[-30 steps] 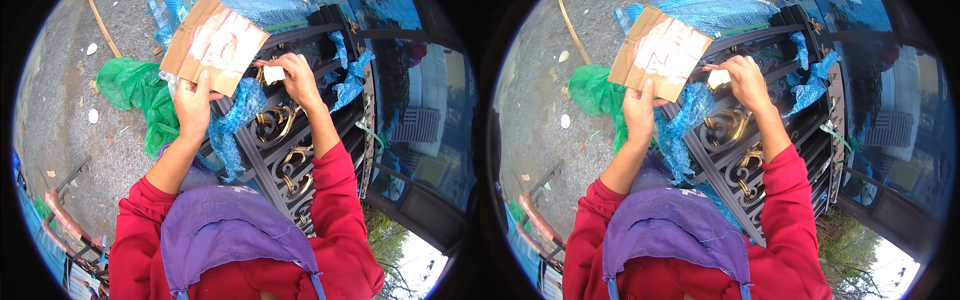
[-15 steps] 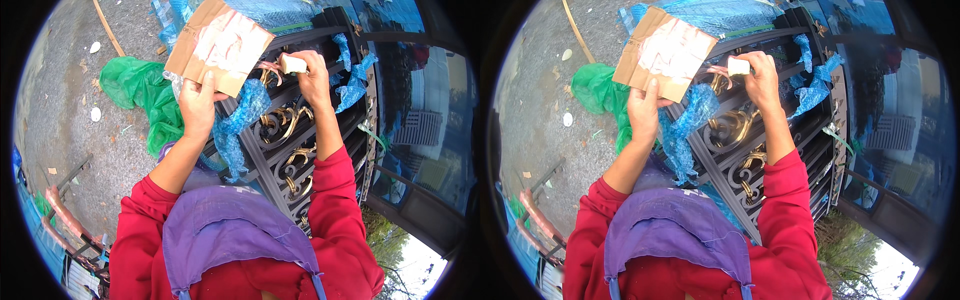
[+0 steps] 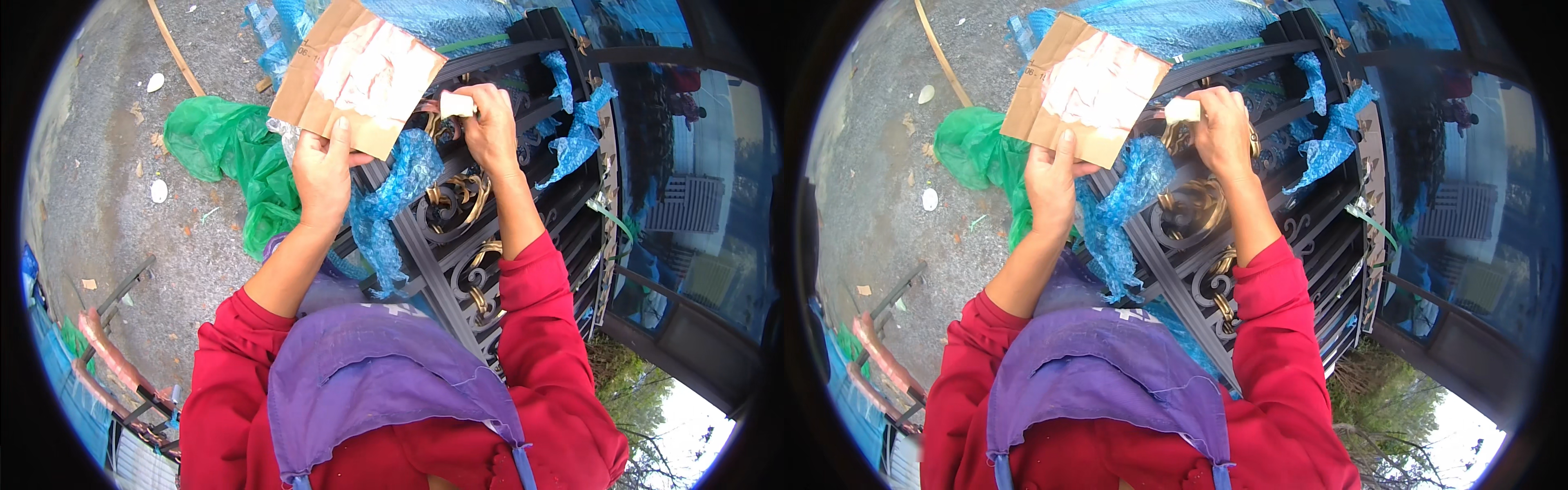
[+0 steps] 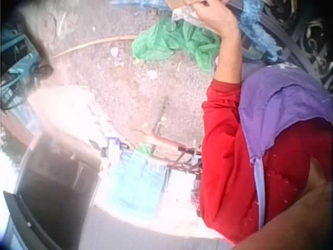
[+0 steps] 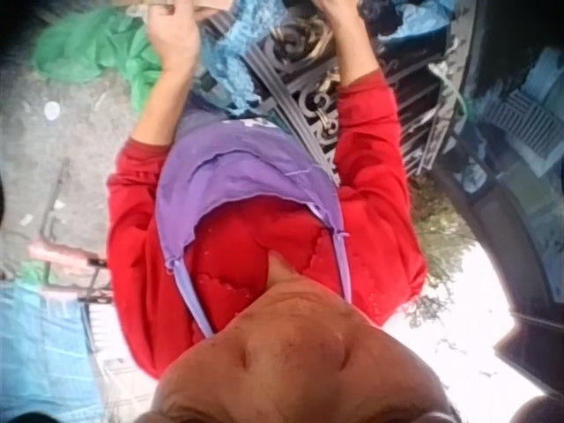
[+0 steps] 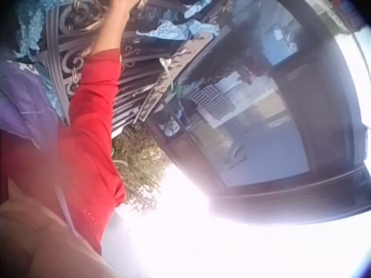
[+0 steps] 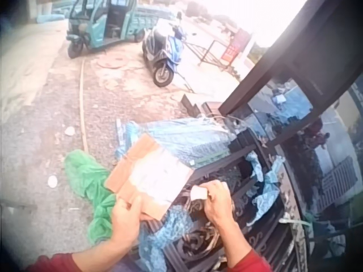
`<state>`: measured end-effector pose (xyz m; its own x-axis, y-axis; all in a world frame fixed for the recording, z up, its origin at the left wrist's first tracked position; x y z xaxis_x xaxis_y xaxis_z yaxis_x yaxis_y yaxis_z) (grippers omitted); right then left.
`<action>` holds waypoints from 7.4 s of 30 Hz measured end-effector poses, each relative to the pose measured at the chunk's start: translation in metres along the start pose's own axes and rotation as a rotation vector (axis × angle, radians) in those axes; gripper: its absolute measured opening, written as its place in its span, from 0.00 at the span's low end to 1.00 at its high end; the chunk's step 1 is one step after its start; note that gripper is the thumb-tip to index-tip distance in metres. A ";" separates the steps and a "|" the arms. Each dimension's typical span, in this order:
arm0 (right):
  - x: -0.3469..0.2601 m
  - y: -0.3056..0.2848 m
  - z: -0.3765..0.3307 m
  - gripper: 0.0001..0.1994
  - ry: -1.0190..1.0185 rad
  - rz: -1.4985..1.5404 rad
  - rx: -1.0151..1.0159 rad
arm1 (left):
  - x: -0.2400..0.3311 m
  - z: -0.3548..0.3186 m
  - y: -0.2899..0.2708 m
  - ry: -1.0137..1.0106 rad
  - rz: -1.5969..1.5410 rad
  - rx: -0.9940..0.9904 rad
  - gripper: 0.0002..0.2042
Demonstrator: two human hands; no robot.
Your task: The person applies pink paint to ornate metal gate sections using a sponge, repeatedly dipping the sponge into paint on a cardboard palette. The person works on multiple gate sections laid out on the ground, focusing on decorative scrollwork and vertical bars.
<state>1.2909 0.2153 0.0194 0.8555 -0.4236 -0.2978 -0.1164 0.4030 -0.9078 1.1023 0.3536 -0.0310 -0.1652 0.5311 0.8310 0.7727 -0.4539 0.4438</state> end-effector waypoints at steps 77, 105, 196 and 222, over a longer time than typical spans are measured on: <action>0.029 -0.025 0.002 0.18 -0.034 -0.157 -0.119 | -0.001 0.001 -0.001 -0.025 0.063 -0.041 0.16; 0.018 -0.013 0.003 0.16 -0.097 -0.025 -0.088 | -0.001 0.001 -0.001 -0.024 0.061 -0.037 0.17; -0.210 -0.287 -0.318 0.12 0.524 0.035 0.347 | -0.050 -0.219 0.138 -0.393 0.292 -0.961 0.15; -0.147 -0.133 -0.247 0.18 0.970 0.684 1.303 | -0.014 -0.147 0.117 -0.424 0.323 -1.108 0.12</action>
<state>1.0560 0.0239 0.1110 0.1925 -0.0077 -0.9813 0.5633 0.8196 0.1041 1.1052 0.1881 0.0586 0.3087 0.3782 0.8728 -0.2311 -0.8603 0.4545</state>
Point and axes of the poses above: each hand's wrist, its own z-axis towards the middle knuckle, its own y-axis out of the palm, x = y × z, the point moved 3 cm from there along z, towards the middle knuckle, and after that the axes turned 5 degrees about -y, right-handed, at the moved point
